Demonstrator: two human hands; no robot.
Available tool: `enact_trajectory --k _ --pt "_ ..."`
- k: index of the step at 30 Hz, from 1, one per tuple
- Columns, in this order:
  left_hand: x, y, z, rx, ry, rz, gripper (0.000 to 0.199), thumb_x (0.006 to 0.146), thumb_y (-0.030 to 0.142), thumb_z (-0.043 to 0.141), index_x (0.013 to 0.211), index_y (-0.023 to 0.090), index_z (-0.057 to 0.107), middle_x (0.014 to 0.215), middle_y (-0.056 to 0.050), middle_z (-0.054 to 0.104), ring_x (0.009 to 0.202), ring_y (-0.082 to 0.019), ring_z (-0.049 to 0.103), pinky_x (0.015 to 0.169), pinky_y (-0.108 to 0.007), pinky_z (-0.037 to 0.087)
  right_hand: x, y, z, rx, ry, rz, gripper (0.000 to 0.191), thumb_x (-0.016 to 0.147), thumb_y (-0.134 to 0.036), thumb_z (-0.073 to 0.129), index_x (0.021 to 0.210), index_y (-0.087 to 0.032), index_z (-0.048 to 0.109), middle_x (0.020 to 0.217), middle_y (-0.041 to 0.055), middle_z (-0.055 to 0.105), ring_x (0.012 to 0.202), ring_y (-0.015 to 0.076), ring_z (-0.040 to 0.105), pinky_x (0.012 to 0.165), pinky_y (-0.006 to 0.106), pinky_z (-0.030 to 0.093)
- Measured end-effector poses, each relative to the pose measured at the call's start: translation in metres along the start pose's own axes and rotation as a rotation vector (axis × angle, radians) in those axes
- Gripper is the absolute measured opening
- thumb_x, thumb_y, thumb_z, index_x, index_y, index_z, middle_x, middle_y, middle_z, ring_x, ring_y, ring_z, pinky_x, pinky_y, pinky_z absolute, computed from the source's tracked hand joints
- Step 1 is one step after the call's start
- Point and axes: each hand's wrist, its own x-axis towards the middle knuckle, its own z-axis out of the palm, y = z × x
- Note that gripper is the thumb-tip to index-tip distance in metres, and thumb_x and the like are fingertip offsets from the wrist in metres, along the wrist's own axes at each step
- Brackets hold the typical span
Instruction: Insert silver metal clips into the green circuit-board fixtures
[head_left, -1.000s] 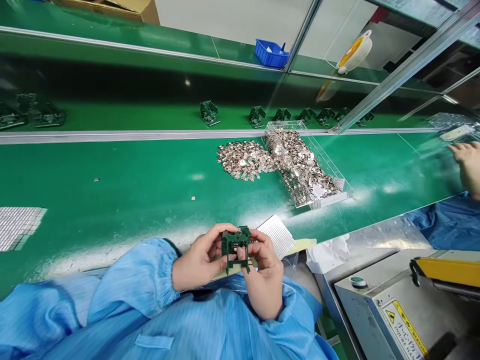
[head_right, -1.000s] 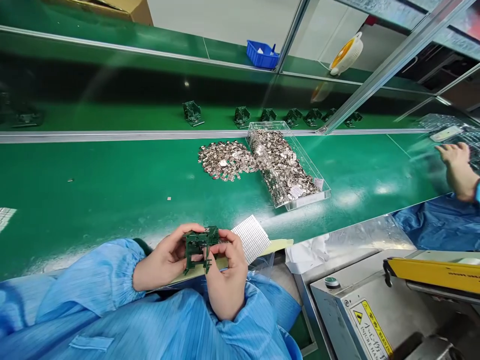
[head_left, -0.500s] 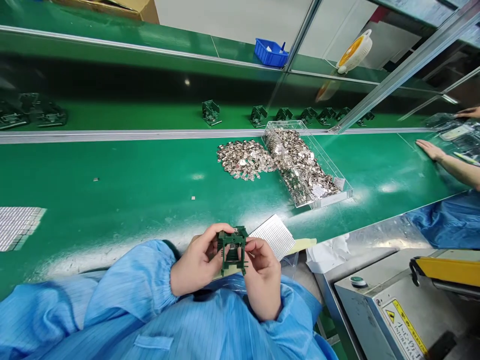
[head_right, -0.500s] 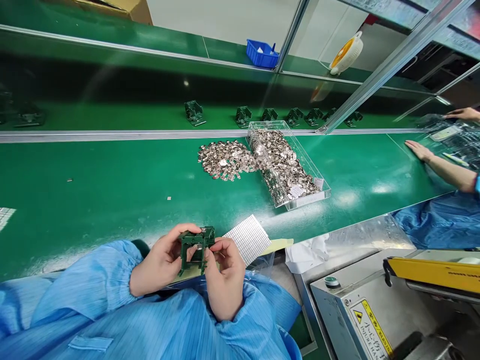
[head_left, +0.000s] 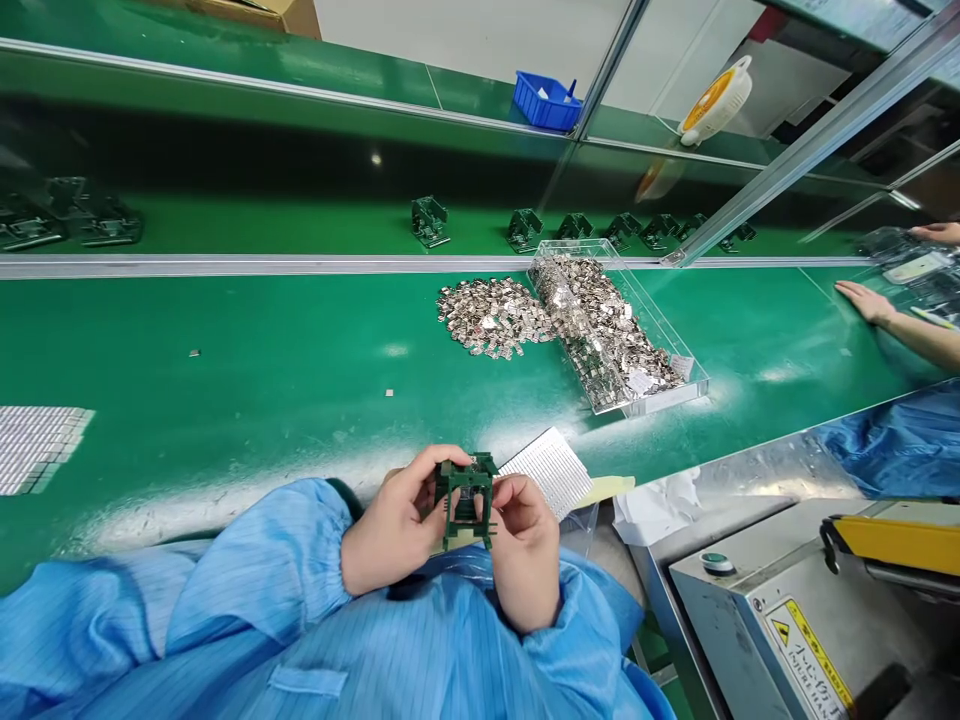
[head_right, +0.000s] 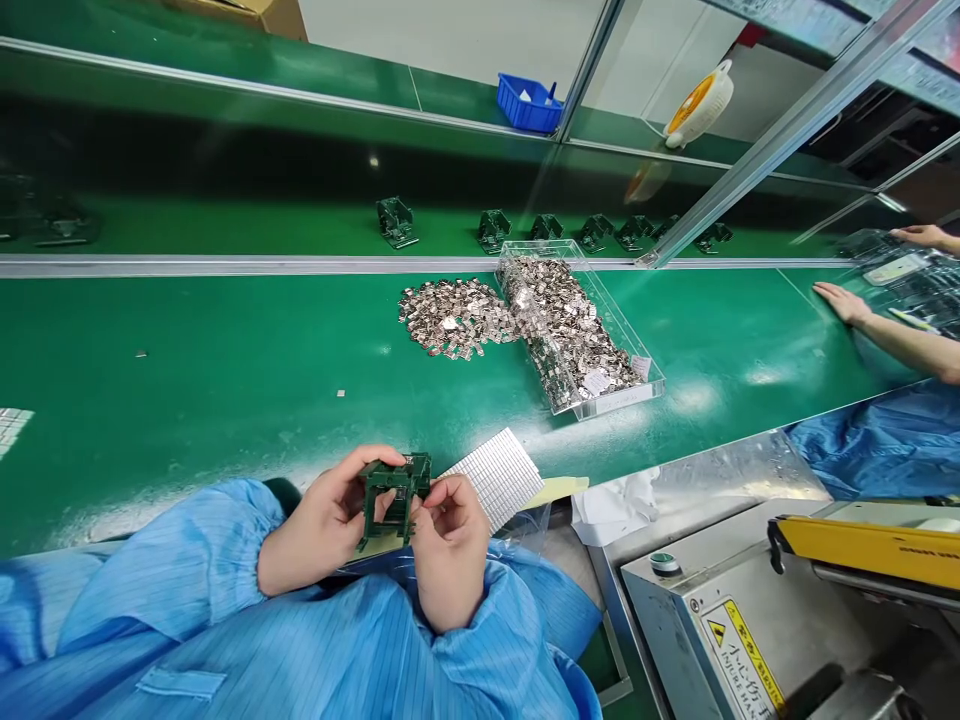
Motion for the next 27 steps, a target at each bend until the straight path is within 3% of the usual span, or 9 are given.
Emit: enact_trajectory --k 10,13,16,19,21,24,27 --pt "-0.005 0.000 -0.005 0.038 0.044 0.001 0.025 0.090 0.032 0.057 0.112 0.019 0.054 0.087 -0.003 0.063 0.074 -0.014 0.060 0.065 -0.021 0.050 0.000 0.001 0.009 0.013 -0.053 -0.016 0.041 0.069 -0.034 0.078 0.066 -0.022 0.040 0.062 -0.0065 0.044 0.054 0.0090 0.041 0.051 0.020 0.037" --pt "-0.010 0.000 -0.019 0.047 0.118 0.059 0.026 0.088 0.034 0.061 0.109 0.019 0.056 0.090 -0.004 0.065 0.076 -0.014 0.062 0.066 -0.021 0.052 0.006 0.001 0.014 -0.052 -0.175 0.002 0.034 0.073 -0.034 0.076 0.072 -0.021 0.045 0.063 -0.0059 0.048 0.054 0.0092 0.043 0.050 0.020 0.036" --pt "-0.009 -0.002 -0.046 0.054 0.314 0.154 0.030 0.083 0.037 0.068 0.105 0.019 0.058 0.093 -0.004 0.065 0.074 -0.014 0.064 0.064 -0.022 0.054 0.027 -0.002 0.029 -0.190 -0.304 -0.046 0.018 0.084 -0.036 0.066 0.087 -0.021 0.058 0.072 -0.0013 0.058 0.062 0.0129 0.054 0.056 0.024 0.044" --pt "0.001 -0.009 -0.080 -0.048 0.575 0.199 0.038 0.079 0.038 0.073 0.105 0.020 0.052 0.094 -0.001 0.064 0.070 -0.014 0.067 0.062 -0.024 0.057 0.062 -0.002 0.054 -0.471 -0.324 -0.271 0.016 0.089 -0.030 0.057 0.097 -0.019 0.066 0.085 0.0043 0.064 0.074 0.0164 0.061 0.065 0.028 0.050" --pt "0.011 -0.014 -0.098 -0.141 0.677 0.217 0.042 0.077 0.037 0.076 0.104 0.020 0.049 0.096 0.000 0.064 0.070 -0.014 0.068 0.063 -0.026 0.059 0.086 0.002 0.073 -0.726 -0.329 -0.424 0.015 0.086 -0.023 0.058 0.095 -0.019 0.069 0.087 0.0051 0.064 0.074 0.0165 0.061 0.068 0.029 0.050" --pt "0.020 -0.020 -0.110 -0.206 0.673 0.220 0.044 0.075 0.034 0.078 0.103 0.020 0.048 0.099 -0.002 0.064 0.074 -0.014 0.069 0.065 -0.026 0.061 0.111 0.010 0.095 -0.955 -0.337 -0.483 0.009 0.081 -0.018 0.065 0.087 -0.021 0.072 0.083 0.0043 0.062 0.072 0.0175 0.060 0.071 0.030 0.048" --pt "0.022 -0.022 -0.107 -0.217 0.628 0.184 0.045 0.077 0.035 0.076 0.107 0.019 0.047 0.101 -0.005 0.065 0.080 -0.016 0.070 0.067 -0.026 0.062 0.120 0.015 0.105 -1.020 -0.343 -0.478 0.009 0.079 -0.015 0.067 0.076 -0.022 0.071 0.079 0.0045 0.060 0.073 0.0193 0.059 0.070 0.032 0.045"
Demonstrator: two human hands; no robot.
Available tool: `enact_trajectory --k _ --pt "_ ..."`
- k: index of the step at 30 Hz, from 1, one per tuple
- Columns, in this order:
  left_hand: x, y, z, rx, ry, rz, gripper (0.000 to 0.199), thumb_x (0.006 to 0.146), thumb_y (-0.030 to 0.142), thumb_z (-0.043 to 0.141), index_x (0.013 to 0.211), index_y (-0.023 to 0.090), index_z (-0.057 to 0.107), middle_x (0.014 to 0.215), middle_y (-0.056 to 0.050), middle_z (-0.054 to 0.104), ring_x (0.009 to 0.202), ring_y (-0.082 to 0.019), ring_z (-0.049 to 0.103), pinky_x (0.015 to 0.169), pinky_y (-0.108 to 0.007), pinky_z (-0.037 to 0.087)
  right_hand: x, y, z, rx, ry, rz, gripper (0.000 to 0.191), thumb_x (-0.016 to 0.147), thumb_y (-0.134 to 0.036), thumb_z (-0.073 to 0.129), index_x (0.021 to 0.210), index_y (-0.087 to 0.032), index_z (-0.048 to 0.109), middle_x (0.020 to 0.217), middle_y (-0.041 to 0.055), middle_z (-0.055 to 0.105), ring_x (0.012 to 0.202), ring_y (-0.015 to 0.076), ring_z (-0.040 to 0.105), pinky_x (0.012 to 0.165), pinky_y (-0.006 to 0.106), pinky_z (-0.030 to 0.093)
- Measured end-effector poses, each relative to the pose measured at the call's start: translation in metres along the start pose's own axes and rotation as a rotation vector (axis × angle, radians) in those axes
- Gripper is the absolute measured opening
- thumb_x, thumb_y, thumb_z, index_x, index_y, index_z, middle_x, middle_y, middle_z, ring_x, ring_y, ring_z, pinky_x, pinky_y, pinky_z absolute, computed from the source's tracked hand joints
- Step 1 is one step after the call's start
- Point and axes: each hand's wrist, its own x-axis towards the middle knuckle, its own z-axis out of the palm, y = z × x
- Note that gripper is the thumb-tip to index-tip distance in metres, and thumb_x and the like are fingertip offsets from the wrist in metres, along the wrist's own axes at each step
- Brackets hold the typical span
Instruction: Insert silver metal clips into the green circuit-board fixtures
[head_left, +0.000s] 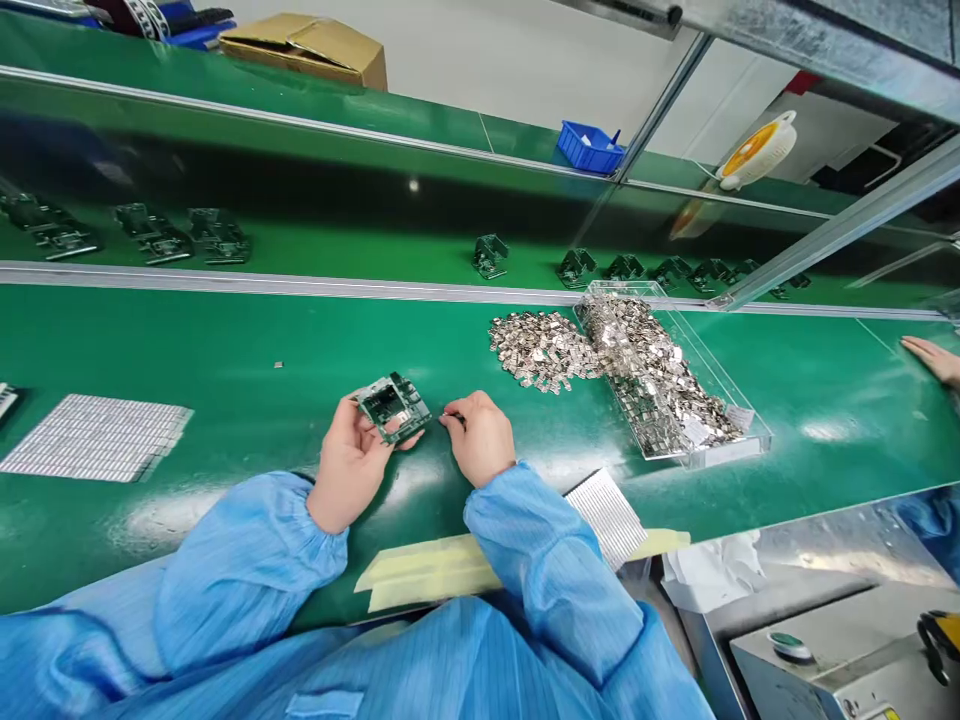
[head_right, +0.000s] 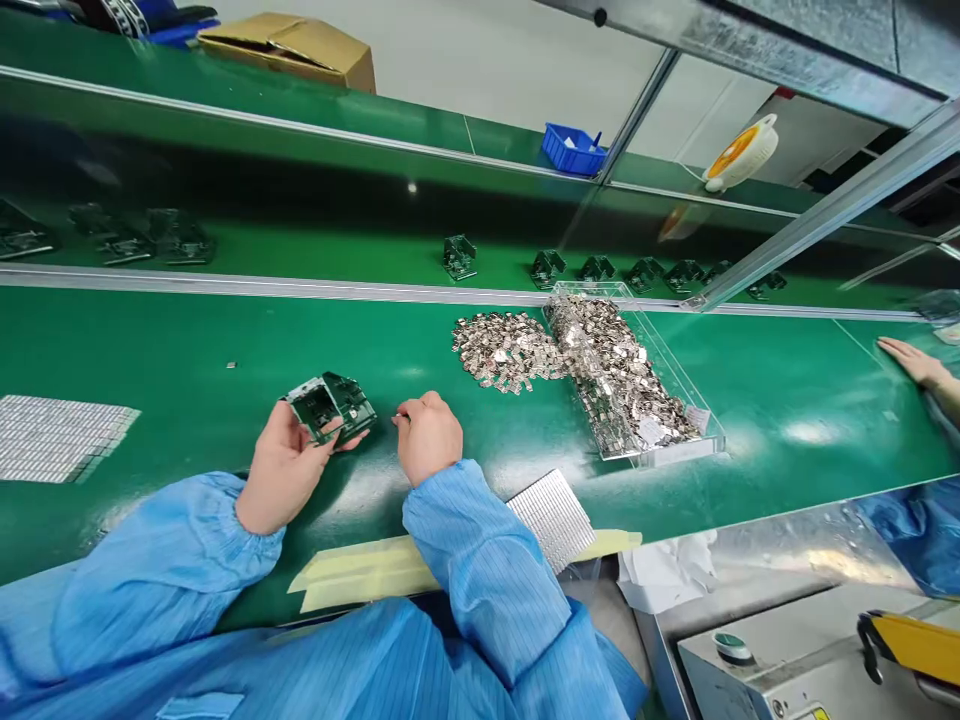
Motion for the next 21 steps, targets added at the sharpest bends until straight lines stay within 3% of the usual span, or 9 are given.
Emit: enact_trajectory --k 8,12,16,18,21 --pt "-0.006 0.002 0.004 0.037 -0.084 0.046 0.045 0.081 0.037 0.071 0.111 0.020 0.043 0.092 -0.003 0.065 0.071 -0.014 0.069 0.064 -0.024 0.059 -0.006 0.004 -0.010 -0.055 -0.090 -0.023 0.024 0.066 -0.008 0.074 0.055 -0.022 0.058 0.062 -0.0004 0.053 0.054 0.0139 0.049 0.055 0.028 0.037" --pt "-0.017 0.002 0.009 0.064 -0.130 0.078 0.040 0.087 0.038 0.064 0.116 0.022 0.042 0.094 -0.003 0.063 0.078 -0.015 0.069 0.065 -0.024 0.058 -0.034 0.000 -0.031 0.079 -0.032 0.024 0.015 0.078 -0.018 0.066 0.064 -0.021 0.061 0.065 0.0005 0.056 0.055 0.0142 0.051 0.054 0.027 0.040" --pt "-0.037 0.001 0.025 0.147 -0.225 0.090 0.033 0.091 0.035 0.059 0.118 0.022 0.045 0.104 -0.005 0.062 0.082 -0.013 0.065 0.073 -0.025 0.056 -0.071 -0.009 -0.043 0.470 0.155 0.109 0.012 0.083 -0.029 0.064 0.076 -0.021 0.066 0.096 0.0077 0.064 0.085 0.0201 0.062 0.066 0.030 0.049" --pt "-0.047 0.000 0.033 0.186 -0.276 0.099 0.032 0.092 0.036 0.057 0.119 0.022 0.047 0.107 -0.006 0.061 0.083 -0.013 0.064 0.075 -0.025 0.055 -0.086 -0.013 -0.042 0.528 0.225 0.119 0.009 0.083 -0.027 0.065 0.077 -0.021 0.068 0.114 0.0104 0.061 0.103 0.0237 0.059 0.079 0.034 0.049" --pt "-0.057 -0.006 0.042 0.200 -0.348 0.091 0.033 0.093 0.036 0.056 0.122 0.022 0.047 0.105 -0.006 0.062 0.080 -0.013 0.062 0.070 -0.023 0.052 -0.099 -0.013 -0.035 0.524 0.297 0.144 0.008 0.083 -0.027 0.064 0.079 -0.021 0.068 0.124 0.0109 0.057 0.116 0.0257 0.054 0.093 0.040 0.045"
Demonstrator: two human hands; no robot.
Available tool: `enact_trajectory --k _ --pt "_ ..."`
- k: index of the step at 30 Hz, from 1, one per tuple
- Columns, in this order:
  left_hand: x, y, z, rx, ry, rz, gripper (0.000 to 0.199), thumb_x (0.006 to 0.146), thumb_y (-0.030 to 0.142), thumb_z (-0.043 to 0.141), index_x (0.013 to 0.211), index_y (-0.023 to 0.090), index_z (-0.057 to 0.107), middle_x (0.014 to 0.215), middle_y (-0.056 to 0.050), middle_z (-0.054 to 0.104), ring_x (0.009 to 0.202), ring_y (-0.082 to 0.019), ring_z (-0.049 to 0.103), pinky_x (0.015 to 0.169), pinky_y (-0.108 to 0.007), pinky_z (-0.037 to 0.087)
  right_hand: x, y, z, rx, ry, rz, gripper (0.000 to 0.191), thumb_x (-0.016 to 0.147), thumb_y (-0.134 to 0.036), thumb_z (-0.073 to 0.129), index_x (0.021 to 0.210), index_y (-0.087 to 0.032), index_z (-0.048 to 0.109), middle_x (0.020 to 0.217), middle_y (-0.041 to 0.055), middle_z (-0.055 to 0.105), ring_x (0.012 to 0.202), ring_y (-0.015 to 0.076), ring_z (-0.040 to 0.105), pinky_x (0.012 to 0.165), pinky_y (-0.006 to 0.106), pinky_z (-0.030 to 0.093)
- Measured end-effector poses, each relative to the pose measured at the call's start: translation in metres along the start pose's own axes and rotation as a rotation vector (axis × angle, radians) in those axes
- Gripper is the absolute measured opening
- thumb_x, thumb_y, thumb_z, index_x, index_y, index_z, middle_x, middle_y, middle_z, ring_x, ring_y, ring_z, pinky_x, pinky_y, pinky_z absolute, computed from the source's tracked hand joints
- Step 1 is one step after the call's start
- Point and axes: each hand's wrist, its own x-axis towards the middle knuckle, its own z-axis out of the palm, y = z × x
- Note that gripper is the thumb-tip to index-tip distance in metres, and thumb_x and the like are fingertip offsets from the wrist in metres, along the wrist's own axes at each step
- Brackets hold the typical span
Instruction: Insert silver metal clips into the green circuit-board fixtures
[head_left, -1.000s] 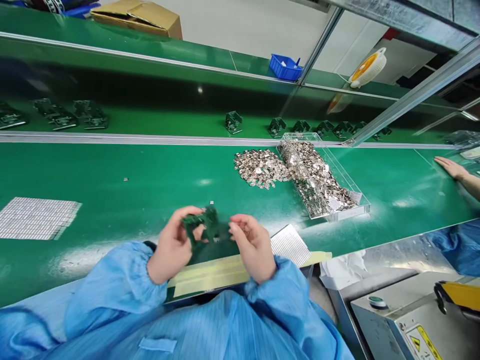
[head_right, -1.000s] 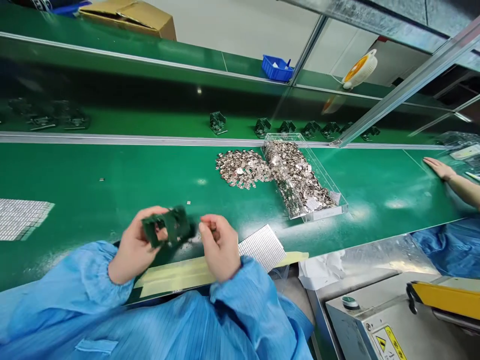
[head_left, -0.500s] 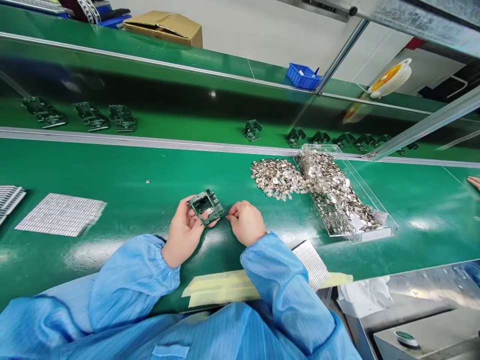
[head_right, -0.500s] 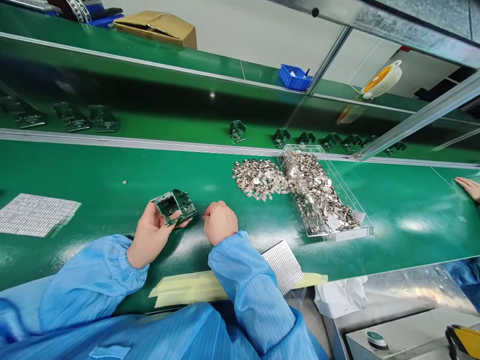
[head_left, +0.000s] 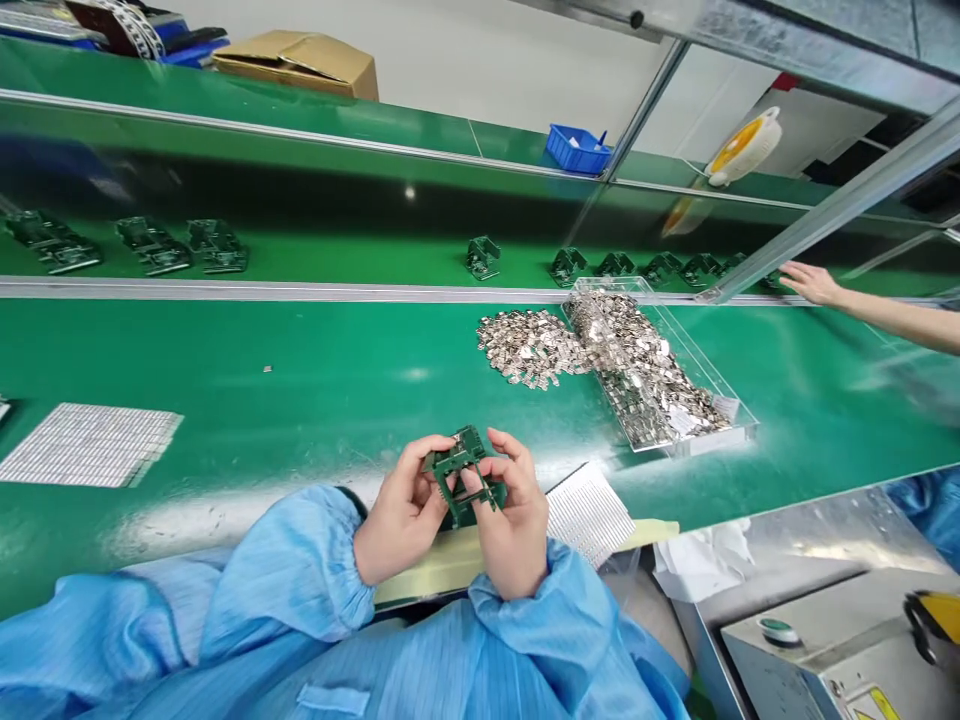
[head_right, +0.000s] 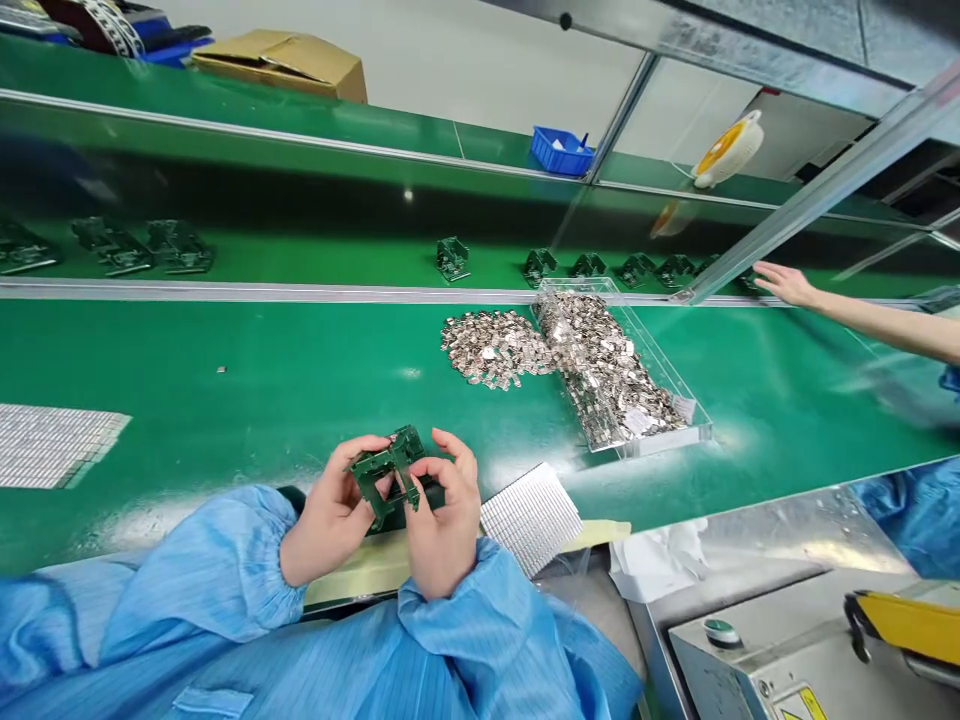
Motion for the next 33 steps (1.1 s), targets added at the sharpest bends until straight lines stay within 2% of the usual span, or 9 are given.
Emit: enact_trajectory --k 11,15,19,22,24,26,28,30,33 --pt "-0.006 -0.002 0.004 0.082 -0.056 -0.009 0.032 0.094 0.029 0.050 0.126 0.022 0.045 0.090 -0.003 0.063 0.073 -0.014 0.062 0.064 -0.023 0.052 -0.014 0.005 0.013 -0.010 0.175 -0.030 0.011 0.085 -0.029 0.061 0.080 -0.020 0.063 0.121 0.0123 0.057 0.114 0.0253 0.055 0.094 0.041 0.043" --pt "-0.009 -0.002 0.004 0.117 -0.048 0.018 0.031 0.094 0.028 0.050 0.124 0.023 0.047 0.101 -0.006 0.063 0.076 -0.014 0.063 0.067 -0.024 0.053 -0.014 0.007 0.017 0.040 0.191 -0.007 0.013 0.083 -0.030 0.064 0.077 -0.020 0.060 0.117 0.0120 0.058 0.112 0.0253 0.056 0.094 0.042 0.044" --pt "-0.011 -0.003 0.004 0.110 -0.067 0.014 0.029 0.094 0.029 0.050 0.123 0.023 0.048 0.096 -0.005 0.062 0.078 -0.014 0.062 0.068 -0.024 0.052 -0.012 0.012 0.015 0.250 0.154 0.061 0.018 0.079 -0.032 0.069 0.083 -0.020 0.055 0.121 0.0128 0.057 0.104 0.0251 0.061 0.085 0.040 0.051" --pt "-0.008 0.003 0.007 0.049 -0.094 0.011 0.029 0.094 0.030 0.051 0.122 0.024 0.047 0.093 -0.003 0.061 0.075 -0.013 0.060 0.069 -0.023 0.051 -0.011 0.011 0.003 0.414 0.054 0.128 0.029 0.080 -0.033 0.070 0.101 -0.022 0.053 0.120 0.0132 0.060 0.101 0.0244 0.064 0.082 0.040 0.054" --pt "-0.004 0.012 0.010 0.011 -0.122 -0.002 0.030 0.094 0.031 0.053 0.122 0.024 0.046 0.096 -0.004 0.062 0.078 -0.013 0.060 0.070 -0.023 0.052 -0.013 0.008 -0.015 0.399 -0.041 0.093 0.040 0.083 -0.033 0.068 0.118 -0.023 0.051 0.126 0.0139 0.059 0.109 0.0252 0.061 0.086 0.040 0.053" --pt "-0.001 0.024 0.016 0.027 -0.208 -0.038 0.031 0.093 0.031 0.053 0.122 0.023 0.046 0.098 -0.005 0.063 0.086 -0.016 0.062 0.075 -0.025 0.053 -0.021 0.002 -0.041 0.280 -0.119 -0.024 0.056 0.085 -0.033 0.067 0.135 -0.025 0.044 0.141 0.0133 0.049 0.124 0.0269 0.053 0.092 0.040 0.050" --pt "0.001 0.038 0.028 0.077 -0.372 -0.069 0.033 0.093 0.030 0.052 0.125 0.023 0.047 0.100 -0.006 0.064 0.094 -0.019 0.063 0.080 -0.028 0.054 -0.034 -0.007 -0.071 0.114 -0.142 -0.173 0.068 0.084 -0.035 0.070 0.144 -0.030 0.038 0.149 0.0097 0.042 0.134 0.0276 0.042 0.100 0.041 0.045" --pt "0.004 0.053 0.045 0.083 -0.604 -0.082 0.036 0.094 0.030 0.050 0.129 0.023 0.046 0.108 -0.008 0.065 0.100 -0.022 0.064 0.084 -0.031 0.054 -0.054 -0.017 -0.102 -0.008 -0.081 -0.277 0.068 0.082 -0.039 0.073 0.142 -0.031 0.042 0.143 0.0078 0.049 0.132 0.0271 0.045 0.104 0.041 0.041" --pt "0.016 0.075 0.086 0.044 -1.008 -0.071 0.046 0.092 0.032 0.053 0.137 0.025 0.042 0.119 -0.010 0.064 0.106 -0.024 0.065 0.084 -0.032 0.056 -0.093 -0.028 -0.150 -0.075 0.107 -0.320 0.067 0.075 -0.049 0.078 0.133 -0.028 0.053 0.125 0.0082 0.062 0.113 0.0262 0.058 0.096 0.039 0.047"
